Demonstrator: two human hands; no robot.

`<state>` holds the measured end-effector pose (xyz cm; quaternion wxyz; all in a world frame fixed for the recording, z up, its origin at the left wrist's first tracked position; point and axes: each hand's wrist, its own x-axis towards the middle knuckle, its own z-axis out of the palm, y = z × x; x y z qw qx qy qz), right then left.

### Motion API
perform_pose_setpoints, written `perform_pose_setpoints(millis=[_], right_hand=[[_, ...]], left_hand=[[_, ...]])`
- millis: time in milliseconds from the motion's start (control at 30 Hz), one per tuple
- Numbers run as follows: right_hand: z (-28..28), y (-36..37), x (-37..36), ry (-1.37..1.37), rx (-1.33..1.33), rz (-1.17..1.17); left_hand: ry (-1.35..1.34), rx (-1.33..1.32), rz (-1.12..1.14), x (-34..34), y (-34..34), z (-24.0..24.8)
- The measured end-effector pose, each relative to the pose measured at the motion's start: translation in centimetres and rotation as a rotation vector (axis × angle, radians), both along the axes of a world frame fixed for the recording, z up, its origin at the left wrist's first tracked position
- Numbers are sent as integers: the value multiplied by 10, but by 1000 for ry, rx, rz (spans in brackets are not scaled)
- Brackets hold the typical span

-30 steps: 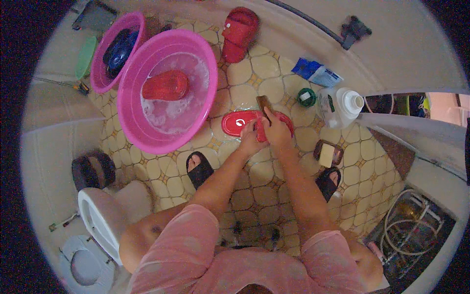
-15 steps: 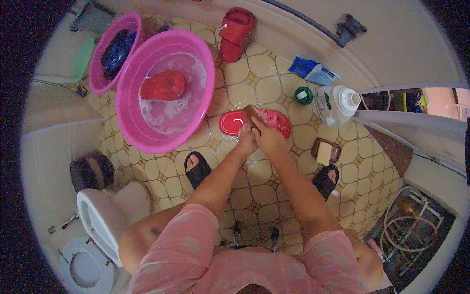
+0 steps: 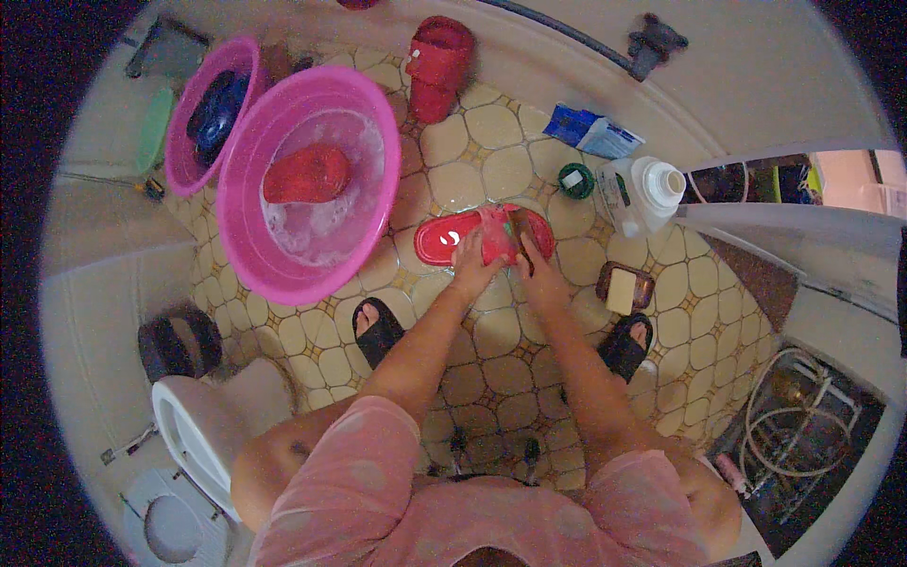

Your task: The person cleans a pair of red shoes by applying liquid from a bottle onto a brush and scrubbing the surfaces of the shoes one at a time over a basin of soapy water.

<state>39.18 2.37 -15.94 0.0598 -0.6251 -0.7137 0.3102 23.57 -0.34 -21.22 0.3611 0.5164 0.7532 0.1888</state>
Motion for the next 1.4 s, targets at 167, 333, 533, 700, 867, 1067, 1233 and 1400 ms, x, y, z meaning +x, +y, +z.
perform_pose_setpoints(millis=[167,333,533,700,867,1067,1233,1400], right_hand=[[14,16,-16,168,31,-96],[12,53,-27,278,-124,-211],[39,47,-38,66,-262,-4],[26,7,-9,283,25,118],[19,9,4,395,-71,-115],[-2,-21,35,317,56,-80],[4,-26,42,213,-60,-59],[-1,-14,34,130,107,2]], left_hand=[[4,14,-22,-4,-1,8],[-32,13,-9,-3,3,12],[-29,-6,-2,-15,-6,3],[-122,67,20,-4,-2,10],[-87,35,48,6,6,21],[-18,80,202,-6,5,21],[370,435,86,-1,32,80],[578,166,-314,1,41,70]])
